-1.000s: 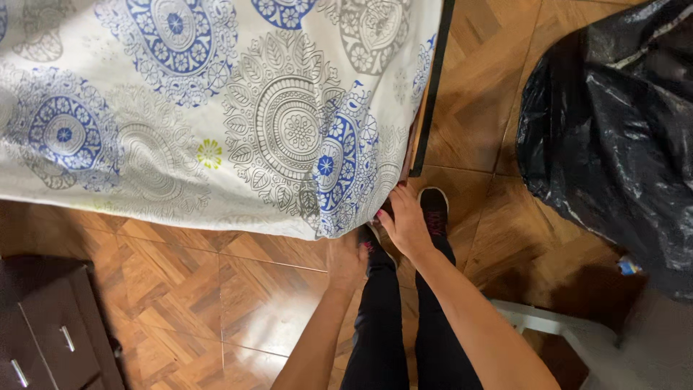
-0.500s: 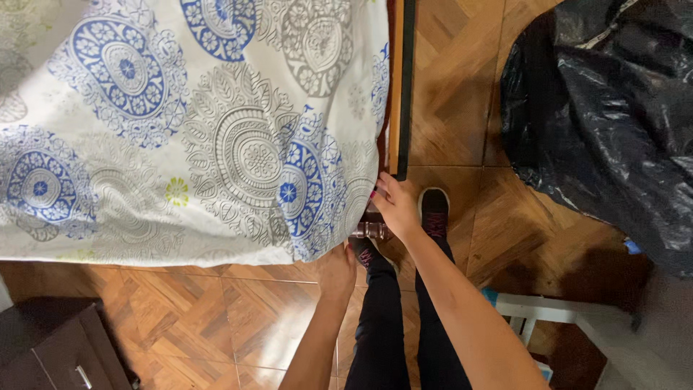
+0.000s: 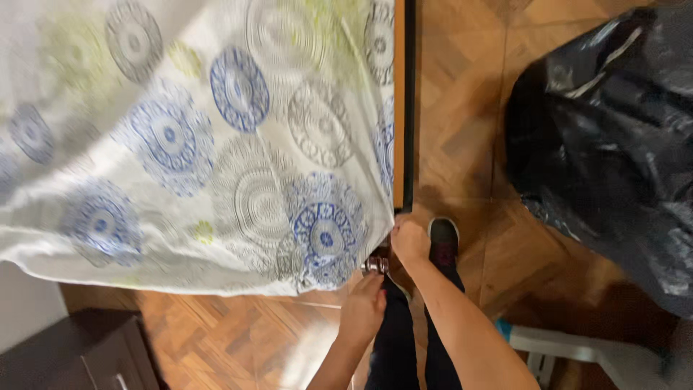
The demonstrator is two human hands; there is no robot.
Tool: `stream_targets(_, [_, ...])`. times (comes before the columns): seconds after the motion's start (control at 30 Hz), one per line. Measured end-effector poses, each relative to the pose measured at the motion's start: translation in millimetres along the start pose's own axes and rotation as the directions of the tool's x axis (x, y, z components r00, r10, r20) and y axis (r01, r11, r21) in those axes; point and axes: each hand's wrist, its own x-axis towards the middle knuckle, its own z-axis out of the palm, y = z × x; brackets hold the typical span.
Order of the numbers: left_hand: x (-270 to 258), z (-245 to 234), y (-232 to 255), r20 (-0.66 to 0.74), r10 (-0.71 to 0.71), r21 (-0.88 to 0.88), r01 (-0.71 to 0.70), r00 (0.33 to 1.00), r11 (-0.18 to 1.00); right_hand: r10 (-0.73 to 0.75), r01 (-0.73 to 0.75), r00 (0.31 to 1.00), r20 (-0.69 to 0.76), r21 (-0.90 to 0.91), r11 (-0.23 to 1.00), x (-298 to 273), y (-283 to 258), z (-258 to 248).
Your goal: The person puts a bedsheet onto a mattress, pulling it over the corners and edges and smoothing it out by hand.
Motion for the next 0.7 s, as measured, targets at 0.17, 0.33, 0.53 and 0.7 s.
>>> stream_targets(0.17, [58,-115,51,-0.46,-0.027,-0.019,0.021,0.887,1.0,-0.134,0.124,0.986,0.104,0.092,0.988,-19,-40,-83])
stream_targets(0.33, [126,-152,20,-0.471,0.112,0.467,0.14,0.875,0.873,-0.184,0.124,0.974,0.129,0.373,0.919,-14,-44,-119])
stream_targets(0.53, [169,-181,16,-0.349,-0.23,0.382,0.362,0.908,0.85,-0.124,0.037,0.98,0.158,0.466,0.884,-10,-26,-202])
stream_targets(0.7, [153,-193,2,-0.507,-0.418,0.179,0.567,0.754,0.804,-0.064,-0.034,0.98,0.19,0.47,0.882,-3,-14,-270])
